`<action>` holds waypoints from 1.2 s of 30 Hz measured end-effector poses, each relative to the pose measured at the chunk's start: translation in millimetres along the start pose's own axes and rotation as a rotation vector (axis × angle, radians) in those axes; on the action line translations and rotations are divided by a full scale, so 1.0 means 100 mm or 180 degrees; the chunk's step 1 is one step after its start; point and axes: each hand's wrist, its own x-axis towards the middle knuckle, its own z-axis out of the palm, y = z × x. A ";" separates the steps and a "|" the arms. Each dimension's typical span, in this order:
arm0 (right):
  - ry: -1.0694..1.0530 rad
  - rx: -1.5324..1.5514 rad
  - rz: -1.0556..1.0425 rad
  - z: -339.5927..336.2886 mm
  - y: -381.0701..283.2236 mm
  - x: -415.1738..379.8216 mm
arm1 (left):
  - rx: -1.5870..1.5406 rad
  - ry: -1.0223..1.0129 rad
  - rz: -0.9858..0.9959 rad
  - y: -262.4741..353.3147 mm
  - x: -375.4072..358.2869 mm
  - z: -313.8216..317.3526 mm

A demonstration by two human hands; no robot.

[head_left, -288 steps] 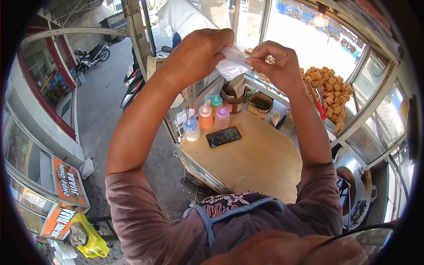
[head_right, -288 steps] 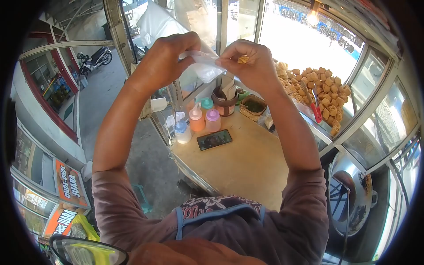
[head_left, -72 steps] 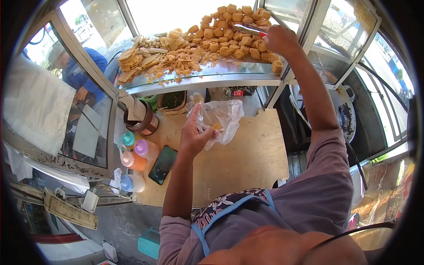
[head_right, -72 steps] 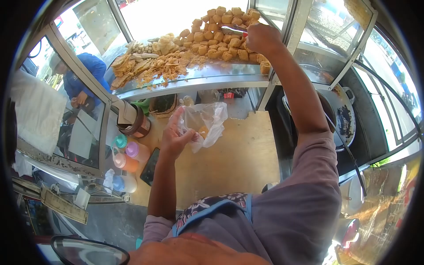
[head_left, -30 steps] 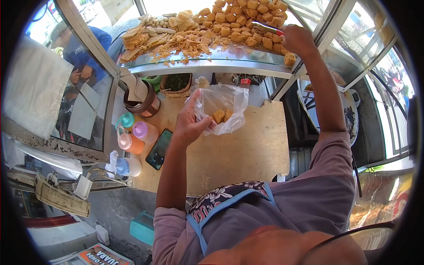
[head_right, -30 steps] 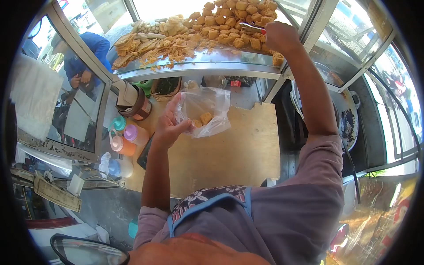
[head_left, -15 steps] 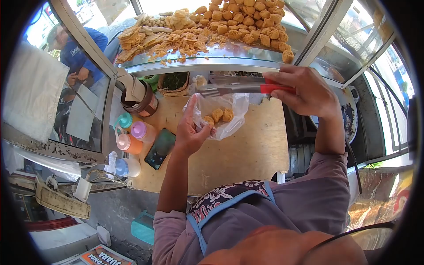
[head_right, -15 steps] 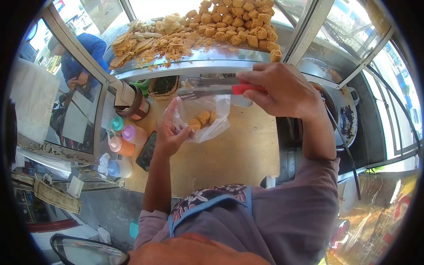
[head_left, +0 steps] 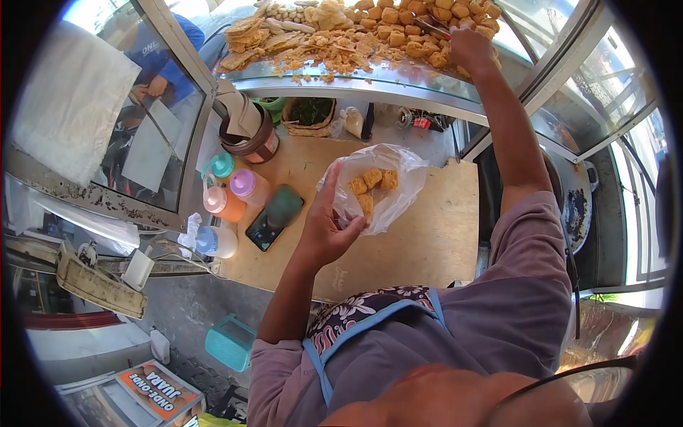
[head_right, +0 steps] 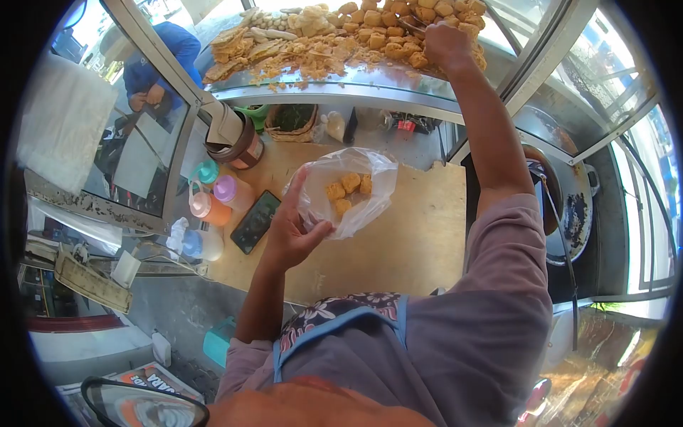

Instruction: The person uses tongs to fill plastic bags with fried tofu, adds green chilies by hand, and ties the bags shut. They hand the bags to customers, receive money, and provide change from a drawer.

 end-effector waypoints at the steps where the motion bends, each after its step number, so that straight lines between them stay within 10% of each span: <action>1: -0.0055 0.0026 -0.0018 0.01 0.02 -0.02 | -0.0016 0.0042 0.0002 -0.01 -0.03 -0.01; 6: 0.0406 0.1453 -0.0774 -0.18 0.56 -0.38 | 0.0022 0.0172 -0.0180 -0.02 -0.20 -0.04; 10: -0.1037 0.2780 -0.1732 -1.41 0.41 -1.37 | 0.0152 0.0155 -0.0053 -0.03 -0.22 -0.04; 17: -0.1175 0.1385 -0.2371 -1.60 -0.24 -2.09 | -0.0445 0.0120 -0.0084 0.06 -0.03 0.09; 23: -0.0056 0.1783 -0.1316 -1.54 0.10 -1.48 | -0.0670 0.0046 -0.0210 0.16 0.06 0.08; 28: 0.0131 0.0030 0.0442 -0.83 0.31 -0.21 | -0.0391 0.0089 -0.0095 0.14 0.04 0.10; 36: 0.0369 0.0170 0.0619 -0.29 0.31 0.19 | -0.0354 0.0235 -0.0095 0.13 0.00 0.12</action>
